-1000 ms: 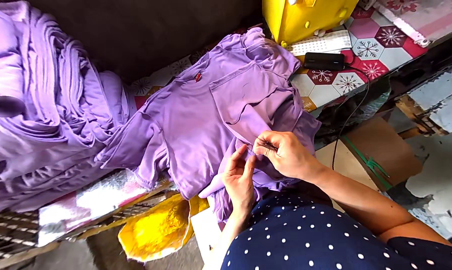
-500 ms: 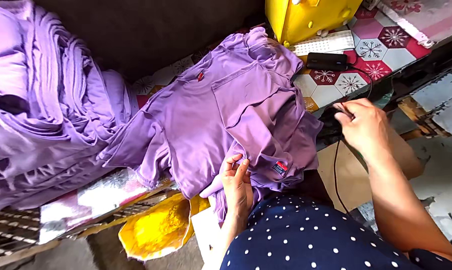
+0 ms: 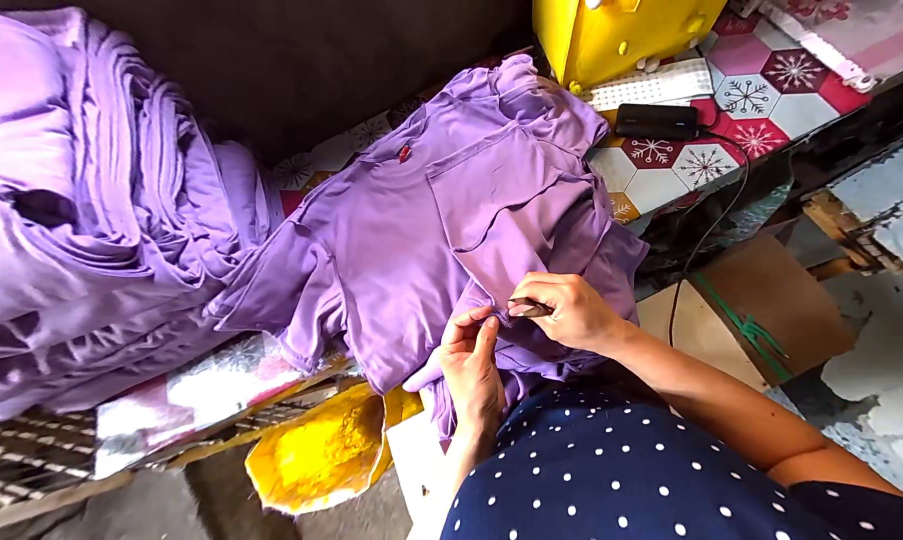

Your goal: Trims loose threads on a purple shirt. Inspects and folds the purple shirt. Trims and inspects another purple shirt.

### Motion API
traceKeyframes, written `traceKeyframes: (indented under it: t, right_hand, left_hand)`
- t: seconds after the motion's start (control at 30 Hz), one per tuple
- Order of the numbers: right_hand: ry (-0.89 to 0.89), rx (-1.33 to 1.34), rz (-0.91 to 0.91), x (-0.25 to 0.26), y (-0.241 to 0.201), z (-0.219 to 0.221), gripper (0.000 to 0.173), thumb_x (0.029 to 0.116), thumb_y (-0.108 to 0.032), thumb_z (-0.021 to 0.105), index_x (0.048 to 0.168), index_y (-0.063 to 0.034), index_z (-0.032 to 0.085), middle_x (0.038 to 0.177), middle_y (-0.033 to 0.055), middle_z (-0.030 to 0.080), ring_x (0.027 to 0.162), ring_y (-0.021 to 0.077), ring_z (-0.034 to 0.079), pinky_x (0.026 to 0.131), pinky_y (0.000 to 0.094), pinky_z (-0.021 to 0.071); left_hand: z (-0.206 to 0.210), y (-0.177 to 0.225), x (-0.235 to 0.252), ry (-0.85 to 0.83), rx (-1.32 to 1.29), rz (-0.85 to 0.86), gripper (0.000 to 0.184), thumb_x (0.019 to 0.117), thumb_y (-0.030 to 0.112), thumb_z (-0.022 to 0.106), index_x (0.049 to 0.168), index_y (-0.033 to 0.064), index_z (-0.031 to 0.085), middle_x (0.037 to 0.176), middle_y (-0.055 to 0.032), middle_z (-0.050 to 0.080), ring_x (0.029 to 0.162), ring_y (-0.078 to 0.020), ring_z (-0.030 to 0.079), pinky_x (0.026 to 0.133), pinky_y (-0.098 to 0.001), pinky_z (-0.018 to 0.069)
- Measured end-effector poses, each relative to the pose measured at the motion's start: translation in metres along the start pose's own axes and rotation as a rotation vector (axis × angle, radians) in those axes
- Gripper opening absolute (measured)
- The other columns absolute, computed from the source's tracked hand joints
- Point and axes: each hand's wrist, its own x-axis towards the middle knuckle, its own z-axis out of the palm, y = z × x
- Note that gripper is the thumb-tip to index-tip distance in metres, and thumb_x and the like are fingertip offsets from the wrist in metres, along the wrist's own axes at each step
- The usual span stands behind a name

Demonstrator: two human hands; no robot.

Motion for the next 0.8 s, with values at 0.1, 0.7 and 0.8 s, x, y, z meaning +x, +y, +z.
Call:
traceKeyframes:
  t: [0.1,0.7,0.8]
  right_hand:
    - [0.002,-0.023,-0.001,0.0,-0.003,-0.003,0.01,0.0916,-0.006,0.066,0.09,-0.0014,0.074,0.084,0.0074,0.07,0.07,0.0131,0.066,0.061,0.0291,0.0551]
    - [-0.013,0.139,0.178,0.012,-0.032,-0.018,0.01,0.0944,-0.008,0.065,0.089,-0.0033,0.071,0.08,0.0009,0.067,0.071,0.0014,0.061,0.065,0.017,0.0511]
    - [0.035,0.089,0.269,0.003,-0.024,-0.054,0.011,0.0976,-0.01,0.062,0.098,-0.004,0.072,0.092,0.0011,0.072,0.08,0.0037,0.068,0.073,0.0242,0.0593]
  left_hand:
    - [-0.005,-0.005,0.0,-0.064,0.097,0.099,0.022,0.0908,-0.012,0.058,0.102,-0.0019,0.074,0.098,-0.0032,0.077,0.091,-0.0078,0.072,0.084,-0.0248,0.0593]
    - [-0.018,-0.011,0.009,-0.093,0.57,0.403,0.011,0.0845,-0.002,0.073,0.095,-0.005,0.077,0.087,-0.0042,0.071,0.078,0.0003,0.067,0.074,-0.0144,0.0573]
    - [-0.027,-0.01,0.011,-0.062,0.608,0.416,0.004,0.0906,-0.003,0.067,0.091,-0.0054,0.07,0.082,-0.0003,0.073,0.074,0.0035,0.067,0.071,-0.0138,0.0569]
